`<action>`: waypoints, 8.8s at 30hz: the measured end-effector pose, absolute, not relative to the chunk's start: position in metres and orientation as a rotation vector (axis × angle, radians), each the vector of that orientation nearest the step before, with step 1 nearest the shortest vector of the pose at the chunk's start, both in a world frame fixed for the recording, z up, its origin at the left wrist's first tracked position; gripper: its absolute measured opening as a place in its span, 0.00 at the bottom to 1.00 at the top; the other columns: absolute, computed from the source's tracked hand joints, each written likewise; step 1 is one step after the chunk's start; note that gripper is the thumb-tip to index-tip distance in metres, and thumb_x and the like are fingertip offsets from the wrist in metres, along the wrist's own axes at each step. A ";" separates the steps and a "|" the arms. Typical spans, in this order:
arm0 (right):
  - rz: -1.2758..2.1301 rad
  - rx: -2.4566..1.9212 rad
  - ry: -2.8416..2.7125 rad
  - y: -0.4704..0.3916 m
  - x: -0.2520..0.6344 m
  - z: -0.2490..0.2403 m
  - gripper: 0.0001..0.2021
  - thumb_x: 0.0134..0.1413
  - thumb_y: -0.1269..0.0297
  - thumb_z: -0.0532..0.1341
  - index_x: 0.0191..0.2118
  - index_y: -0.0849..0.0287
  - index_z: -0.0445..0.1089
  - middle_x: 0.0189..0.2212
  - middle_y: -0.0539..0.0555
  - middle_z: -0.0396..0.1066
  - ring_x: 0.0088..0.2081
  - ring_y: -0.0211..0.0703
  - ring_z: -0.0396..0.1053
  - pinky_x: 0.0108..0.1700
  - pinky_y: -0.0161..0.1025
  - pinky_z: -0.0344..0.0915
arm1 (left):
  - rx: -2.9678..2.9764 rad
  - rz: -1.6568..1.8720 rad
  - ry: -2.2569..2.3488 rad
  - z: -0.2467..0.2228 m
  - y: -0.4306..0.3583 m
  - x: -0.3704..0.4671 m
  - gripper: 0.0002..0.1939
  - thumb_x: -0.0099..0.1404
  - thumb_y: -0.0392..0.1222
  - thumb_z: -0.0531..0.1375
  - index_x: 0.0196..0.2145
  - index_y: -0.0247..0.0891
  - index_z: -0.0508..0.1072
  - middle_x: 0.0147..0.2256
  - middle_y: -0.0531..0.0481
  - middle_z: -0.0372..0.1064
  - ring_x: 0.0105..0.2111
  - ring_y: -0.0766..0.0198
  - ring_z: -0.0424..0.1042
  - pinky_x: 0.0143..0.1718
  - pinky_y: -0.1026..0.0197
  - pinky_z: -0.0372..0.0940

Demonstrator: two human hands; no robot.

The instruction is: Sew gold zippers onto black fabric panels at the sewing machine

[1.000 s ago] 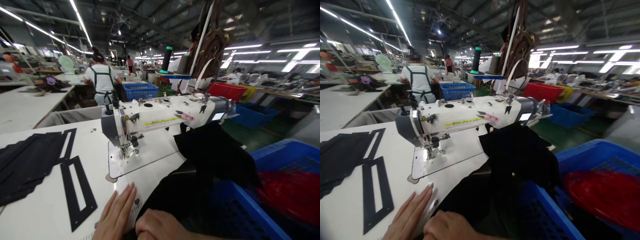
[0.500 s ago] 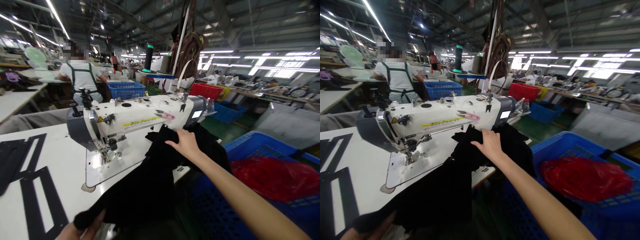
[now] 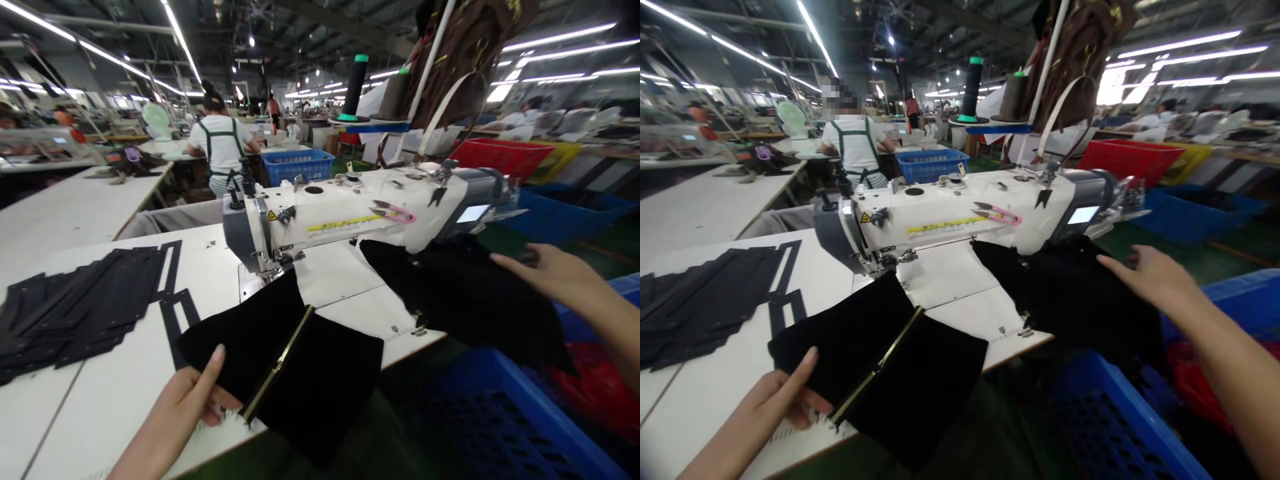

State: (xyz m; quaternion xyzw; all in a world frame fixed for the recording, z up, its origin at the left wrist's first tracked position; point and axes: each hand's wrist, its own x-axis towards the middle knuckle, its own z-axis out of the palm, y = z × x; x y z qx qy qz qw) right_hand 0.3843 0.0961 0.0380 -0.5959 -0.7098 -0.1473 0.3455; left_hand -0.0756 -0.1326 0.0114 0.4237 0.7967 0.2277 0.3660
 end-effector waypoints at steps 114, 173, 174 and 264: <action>0.209 -0.585 -2.854 -0.023 0.127 -0.035 0.25 0.57 0.66 0.50 0.59 0.71 0.51 0.61 0.65 0.45 0.62 0.53 0.38 0.60 0.57 0.43 | 2.388 -0.244 1.837 -0.007 -0.068 -0.048 0.68 0.34 0.78 0.51 0.60 0.20 0.43 0.60 0.27 0.33 0.59 0.30 0.31 0.55 0.34 0.29; 0.152 -0.592 -2.633 0.011 0.098 -0.049 0.18 0.57 0.72 0.49 0.51 0.70 0.63 0.52 0.63 0.62 0.54 0.49 0.58 0.54 0.50 0.58 | 2.408 0.572 2.079 -0.024 -0.142 -0.133 0.19 0.62 0.30 0.45 0.47 0.38 0.68 0.48 0.42 0.65 0.49 0.56 0.64 0.47 0.48 0.64; 0.145 -0.604 -2.629 0.011 0.098 -0.049 0.18 0.57 0.72 0.49 0.52 0.70 0.62 0.53 0.62 0.61 0.55 0.49 0.57 0.55 0.50 0.57 | 2.412 0.609 2.089 -0.026 -0.136 -0.135 0.18 0.63 0.31 0.45 0.45 0.38 0.69 0.48 0.42 0.65 0.49 0.55 0.64 0.47 0.48 0.64; 0.370 -0.537 -2.768 -0.002 0.106 -0.039 0.25 0.57 0.72 0.46 0.61 0.63 0.49 0.61 0.58 0.45 0.63 0.46 0.35 0.61 0.51 0.41 | 2.848 0.576 1.927 -0.047 -0.075 -0.063 0.16 0.63 0.27 0.47 0.44 0.28 0.68 0.45 0.36 0.68 0.45 0.54 0.68 0.43 0.52 0.69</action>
